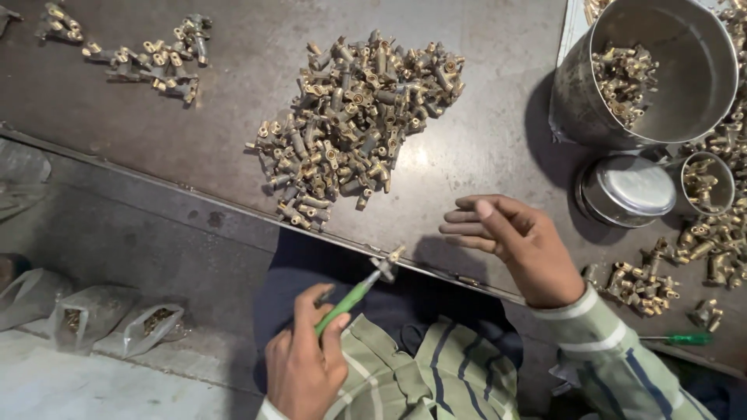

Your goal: Assembling or tightening small brass metal fittings using a screwdriver.

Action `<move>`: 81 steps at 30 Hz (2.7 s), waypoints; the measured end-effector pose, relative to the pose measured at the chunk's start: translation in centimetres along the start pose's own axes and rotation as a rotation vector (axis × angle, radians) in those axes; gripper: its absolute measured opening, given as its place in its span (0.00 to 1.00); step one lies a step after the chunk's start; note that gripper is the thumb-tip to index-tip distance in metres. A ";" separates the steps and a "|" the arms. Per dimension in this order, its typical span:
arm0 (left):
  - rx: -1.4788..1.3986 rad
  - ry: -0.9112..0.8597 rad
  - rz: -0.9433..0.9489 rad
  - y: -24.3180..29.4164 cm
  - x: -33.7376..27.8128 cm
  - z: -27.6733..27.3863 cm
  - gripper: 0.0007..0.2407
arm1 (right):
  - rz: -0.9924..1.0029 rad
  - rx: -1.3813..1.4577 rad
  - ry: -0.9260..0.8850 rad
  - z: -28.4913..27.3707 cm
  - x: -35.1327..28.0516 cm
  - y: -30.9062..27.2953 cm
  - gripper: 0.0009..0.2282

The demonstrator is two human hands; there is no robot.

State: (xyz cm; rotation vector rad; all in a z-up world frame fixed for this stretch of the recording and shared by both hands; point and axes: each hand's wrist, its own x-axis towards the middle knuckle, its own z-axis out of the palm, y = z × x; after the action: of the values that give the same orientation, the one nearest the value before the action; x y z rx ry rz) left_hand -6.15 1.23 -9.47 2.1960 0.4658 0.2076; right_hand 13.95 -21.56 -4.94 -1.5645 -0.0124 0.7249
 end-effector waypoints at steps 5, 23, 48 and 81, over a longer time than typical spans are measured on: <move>-0.236 -0.066 -0.023 3.3 1.7 0.8 0.17 | -0.049 -0.115 -0.045 2.4 -0.3 0.6 0.15; -0.444 -0.130 -0.099 7.3 4.2 0.3 0.20 | -0.018 -0.013 0.002 2.1 0.4 -2.7 0.13; -1.139 -0.479 -0.412 7.6 8.5 0.1 0.23 | -0.217 0.218 0.041 -1.3 2.3 -3.9 0.13; 0.386 -0.038 0.562 11.0 11.9 -3.6 0.33 | 0.139 -0.097 -0.067 0.3 -2.1 -7.4 0.18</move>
State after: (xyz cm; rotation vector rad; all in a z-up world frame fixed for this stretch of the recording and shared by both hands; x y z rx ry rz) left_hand 6.50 2.45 1.21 2.6662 -0.1623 0.4011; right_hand 15.18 -21.06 2.64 -1.6444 0.0118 0.8976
